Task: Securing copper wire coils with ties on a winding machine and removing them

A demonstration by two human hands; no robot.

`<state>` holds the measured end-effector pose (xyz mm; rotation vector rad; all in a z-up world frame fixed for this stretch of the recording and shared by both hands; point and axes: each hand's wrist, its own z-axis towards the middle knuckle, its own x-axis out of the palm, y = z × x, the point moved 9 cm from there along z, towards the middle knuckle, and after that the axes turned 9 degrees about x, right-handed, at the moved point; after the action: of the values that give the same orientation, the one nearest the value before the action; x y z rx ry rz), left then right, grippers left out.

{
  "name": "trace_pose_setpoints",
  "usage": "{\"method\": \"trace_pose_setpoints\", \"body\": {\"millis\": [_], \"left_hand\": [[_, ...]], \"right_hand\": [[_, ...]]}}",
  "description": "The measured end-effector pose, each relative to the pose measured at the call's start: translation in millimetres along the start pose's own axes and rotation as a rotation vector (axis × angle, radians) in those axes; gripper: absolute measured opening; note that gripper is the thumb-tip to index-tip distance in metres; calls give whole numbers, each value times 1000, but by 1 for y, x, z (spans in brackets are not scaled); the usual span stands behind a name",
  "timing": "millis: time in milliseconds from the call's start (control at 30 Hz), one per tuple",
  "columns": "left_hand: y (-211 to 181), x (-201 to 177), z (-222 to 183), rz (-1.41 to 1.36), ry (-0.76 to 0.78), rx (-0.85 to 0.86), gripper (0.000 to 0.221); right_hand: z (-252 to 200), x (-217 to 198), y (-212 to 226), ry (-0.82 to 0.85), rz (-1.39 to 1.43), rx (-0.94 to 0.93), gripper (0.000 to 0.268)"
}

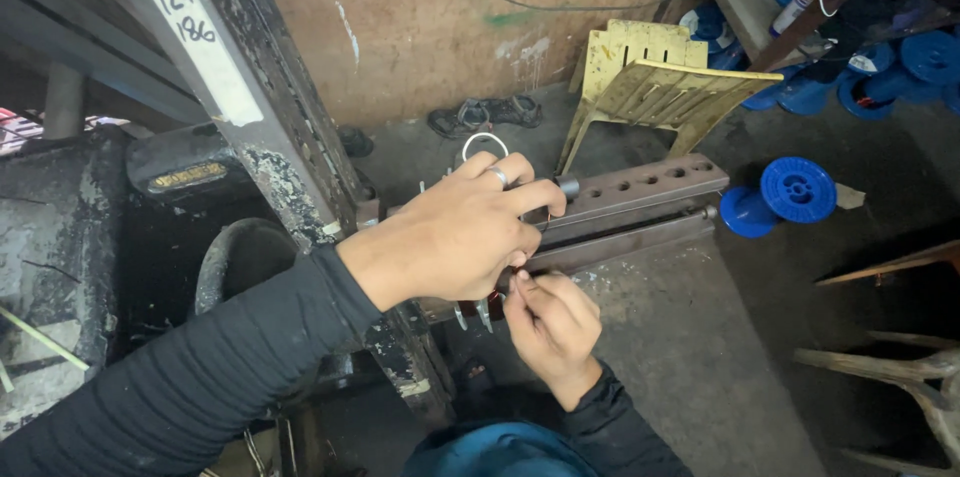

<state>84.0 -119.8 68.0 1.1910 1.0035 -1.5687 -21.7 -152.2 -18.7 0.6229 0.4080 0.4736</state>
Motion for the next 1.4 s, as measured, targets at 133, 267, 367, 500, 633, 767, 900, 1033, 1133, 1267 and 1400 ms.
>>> {"method": "trace_pose_setpoints", "body": {"millis": [133,267,367,500,633,767,900,1033,1133,1267,1400], "left_hand": [[5,6,1,-7,1,-46,19],[3,7,2,9,-65,-37,21],[2,14,4,85,-4,-68,13],[5,6,2,32,-29,-25,16],[2,-7,2,-60,86,-87,15],[4,-4,0,-74,66,-74,17],[7,-5,-2,-104,26,-79,16],[15,4,-3,-130,-32,-90,16],[14,4,-1,-129,-47,-90,17],[13,3,2,-125,-44,-100,16],[12,3,4,-119,-31,-153,14]], "right_hand": [[0,1,11,48,-14,-181,7],[-1,1,15,78,-19,-271,12],[-3,-1,18,191,-5,-259,6],[7,-20,-1,177,-3,31,9],[15,-5,-48,328,398,525,20],[13,6,-73,448,530,760,20],[16,17,-78,622,581,863,19],[11,22,-91,690,539,925,20],[18,22,-83,691,517,931,18],[14,24,-84,687,508,962,16],[10,26,-86,657,486,967,11]]}}
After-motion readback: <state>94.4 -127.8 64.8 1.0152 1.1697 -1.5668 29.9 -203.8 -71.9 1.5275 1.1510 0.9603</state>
